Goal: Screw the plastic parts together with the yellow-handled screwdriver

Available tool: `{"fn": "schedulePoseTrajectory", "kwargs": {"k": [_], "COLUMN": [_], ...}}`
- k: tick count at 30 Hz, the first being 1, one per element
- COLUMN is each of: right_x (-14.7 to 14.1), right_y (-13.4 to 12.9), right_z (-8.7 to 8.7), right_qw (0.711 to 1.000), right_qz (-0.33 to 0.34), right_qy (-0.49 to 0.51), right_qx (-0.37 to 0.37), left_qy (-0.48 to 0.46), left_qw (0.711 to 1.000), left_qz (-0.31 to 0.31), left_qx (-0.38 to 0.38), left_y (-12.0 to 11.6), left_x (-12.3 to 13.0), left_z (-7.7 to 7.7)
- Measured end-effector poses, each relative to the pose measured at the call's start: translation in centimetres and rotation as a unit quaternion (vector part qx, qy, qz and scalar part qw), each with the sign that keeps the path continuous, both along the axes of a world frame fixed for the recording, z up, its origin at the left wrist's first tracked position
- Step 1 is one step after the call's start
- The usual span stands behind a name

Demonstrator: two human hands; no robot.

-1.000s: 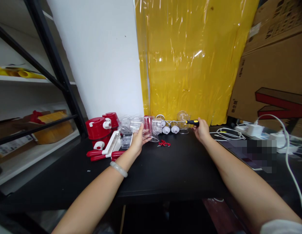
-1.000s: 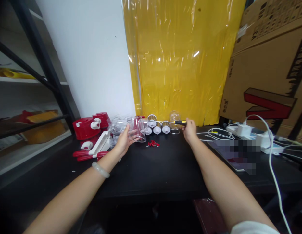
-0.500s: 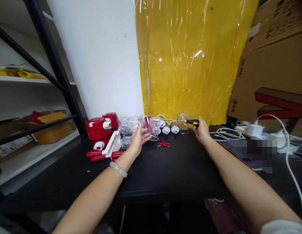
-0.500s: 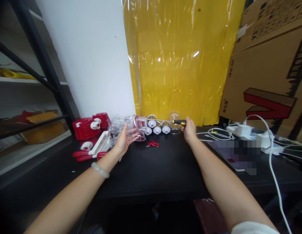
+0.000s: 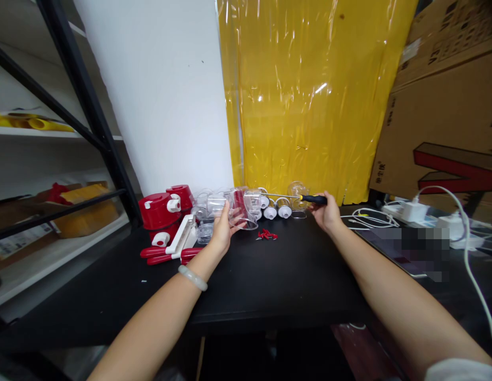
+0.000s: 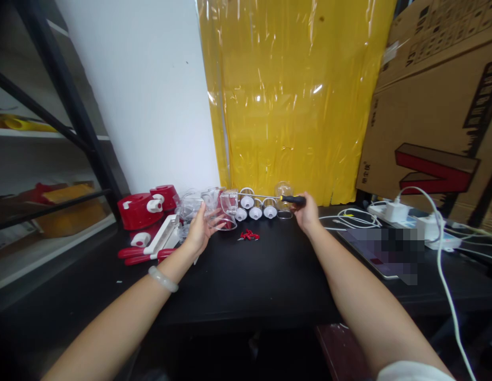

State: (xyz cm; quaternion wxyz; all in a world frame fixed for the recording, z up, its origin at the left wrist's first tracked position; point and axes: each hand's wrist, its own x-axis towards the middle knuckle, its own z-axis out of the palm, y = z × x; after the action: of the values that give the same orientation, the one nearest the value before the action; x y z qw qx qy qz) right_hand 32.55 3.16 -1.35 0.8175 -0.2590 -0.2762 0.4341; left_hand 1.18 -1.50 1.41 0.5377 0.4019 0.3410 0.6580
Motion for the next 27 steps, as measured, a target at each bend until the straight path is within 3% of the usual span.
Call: {"fn": "schedulePoseTrajectory", "kwargs": {"k": [6,14,27], "right_x": [0.06,0.23,-0.18], "right_y": [0.51,-0.23,0.01], "right_z": [-0.42,0.40,0.20], "right_qw": [0.997,1.000,0.998], "right_qz": [-0.041,0.012,-0.021], "right_qy": [-0.059,-0.011,-0.054], "right_qx": [0.002,0.002,0.016], "left_qy": [-0.005,-0.001,-0.004], "left_qw": [1.000,1.000,1.000], "left_qz": [0.006,0.006,0.009], "left_qx": [0.005,0.013,0.018], "left_y": [-0.03,0.18,0.37], "left_x": [0.02,-0.04,-0.19], "left_z": [0.10,-0.06,-0.12]}}
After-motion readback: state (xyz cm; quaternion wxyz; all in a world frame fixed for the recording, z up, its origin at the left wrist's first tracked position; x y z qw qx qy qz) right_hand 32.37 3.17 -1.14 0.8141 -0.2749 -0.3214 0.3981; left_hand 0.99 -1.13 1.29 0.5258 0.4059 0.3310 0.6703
